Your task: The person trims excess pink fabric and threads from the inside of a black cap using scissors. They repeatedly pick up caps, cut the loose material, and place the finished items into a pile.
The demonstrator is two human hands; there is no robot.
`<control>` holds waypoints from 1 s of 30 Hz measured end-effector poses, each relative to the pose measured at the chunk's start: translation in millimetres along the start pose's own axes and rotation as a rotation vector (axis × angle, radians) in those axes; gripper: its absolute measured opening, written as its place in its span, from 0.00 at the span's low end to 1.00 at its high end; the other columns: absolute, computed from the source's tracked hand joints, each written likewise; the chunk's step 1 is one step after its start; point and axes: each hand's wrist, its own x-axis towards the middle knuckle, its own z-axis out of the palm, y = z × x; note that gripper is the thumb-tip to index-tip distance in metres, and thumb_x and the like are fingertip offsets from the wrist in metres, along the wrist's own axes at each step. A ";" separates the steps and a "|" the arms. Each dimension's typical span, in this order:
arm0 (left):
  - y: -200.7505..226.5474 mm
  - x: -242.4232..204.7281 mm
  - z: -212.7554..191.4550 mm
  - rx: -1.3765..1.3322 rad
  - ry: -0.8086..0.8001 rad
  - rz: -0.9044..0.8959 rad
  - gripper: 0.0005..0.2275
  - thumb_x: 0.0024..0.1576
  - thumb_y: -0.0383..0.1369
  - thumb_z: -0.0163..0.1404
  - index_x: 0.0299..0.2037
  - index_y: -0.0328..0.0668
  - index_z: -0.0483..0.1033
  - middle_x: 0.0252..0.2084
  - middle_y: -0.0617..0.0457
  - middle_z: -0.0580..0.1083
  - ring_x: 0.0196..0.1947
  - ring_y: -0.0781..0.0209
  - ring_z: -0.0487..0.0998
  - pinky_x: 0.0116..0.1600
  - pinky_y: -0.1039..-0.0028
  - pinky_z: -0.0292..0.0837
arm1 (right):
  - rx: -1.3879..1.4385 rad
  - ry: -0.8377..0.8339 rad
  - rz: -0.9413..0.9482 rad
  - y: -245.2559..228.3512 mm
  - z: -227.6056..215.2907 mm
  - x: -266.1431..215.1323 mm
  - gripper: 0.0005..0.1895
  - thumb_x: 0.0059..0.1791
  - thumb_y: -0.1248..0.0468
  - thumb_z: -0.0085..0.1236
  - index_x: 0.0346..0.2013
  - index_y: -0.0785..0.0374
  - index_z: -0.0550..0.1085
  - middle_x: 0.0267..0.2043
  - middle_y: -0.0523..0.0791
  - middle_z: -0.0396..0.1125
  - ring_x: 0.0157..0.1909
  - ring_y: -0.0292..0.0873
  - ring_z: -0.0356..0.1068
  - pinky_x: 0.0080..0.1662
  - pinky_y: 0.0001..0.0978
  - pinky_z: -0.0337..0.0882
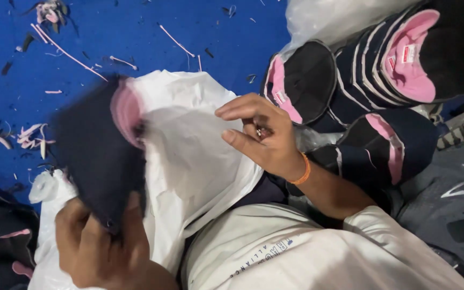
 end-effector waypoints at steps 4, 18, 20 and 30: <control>-5.9 -9.7 22.0 0.220 -0.221 0.012 0.11 0.47 0.16 0.56 0.41 0.31 0.78 0.46 0.37 0.73 0.44 0.39 0.73 0.49 0.57 0.67 | 0.237 -0.060 0.012 2.8 11.5 1.6 0.21 0.52 0.66 0.68 0.57 0.60 0.68 0.68 0.45 0.66 0.26 0.25 0.51 0.30 0.17 0.57; -35.6 -83.7 47.0 -0.041 -0.543 0.008 0.16 0.47 0.20 0.54 0.47 0.35 0.79 0.48 0.49 0.74 0.50 0.48 0.73 0.53 0.61 0.70 | -0.160 -0.058 0.165 20.8 47.6 20.9 0.26 0.48 0.73 0.68 0.61 0.66 0.72 0.63 0.42 0.70 0.28 0.24 0.47 0.30 0.17 0.53; -36.2 -83.6 36.5 -0.101 -0.536 -0.057 0.15 0.47 0.19 0.54 0.46 0.36 0.80 0.44 0.50 0.75 0.47 0.49 0.74 0.51 0.62 0.72 | -0.170 -0.057 0.161 19.2 49.7 21.0 0.25 0.50 0.72 0.68 0.61 0.66 0.72 0.61 0.42 0.70 0.29 0.24 0.46 0.31 0.17 0.53; -27.8 -34.3 66.5 0.070 -0.226 0.024 0.14 0.55 0.26 0.59 0.52 0.39 0.79 0.53 0.45 0.73 0.50 0.44 0.71 0.54 0.58 0.69 | -0.212 -0.133 0.133 15.3 46.4 15.9 0.25 0.51 0.69 0.69 0.62 0.66 0.71 0.66 0.44 0.67 0.29 0.24 0.48 0.32 0.17 0.54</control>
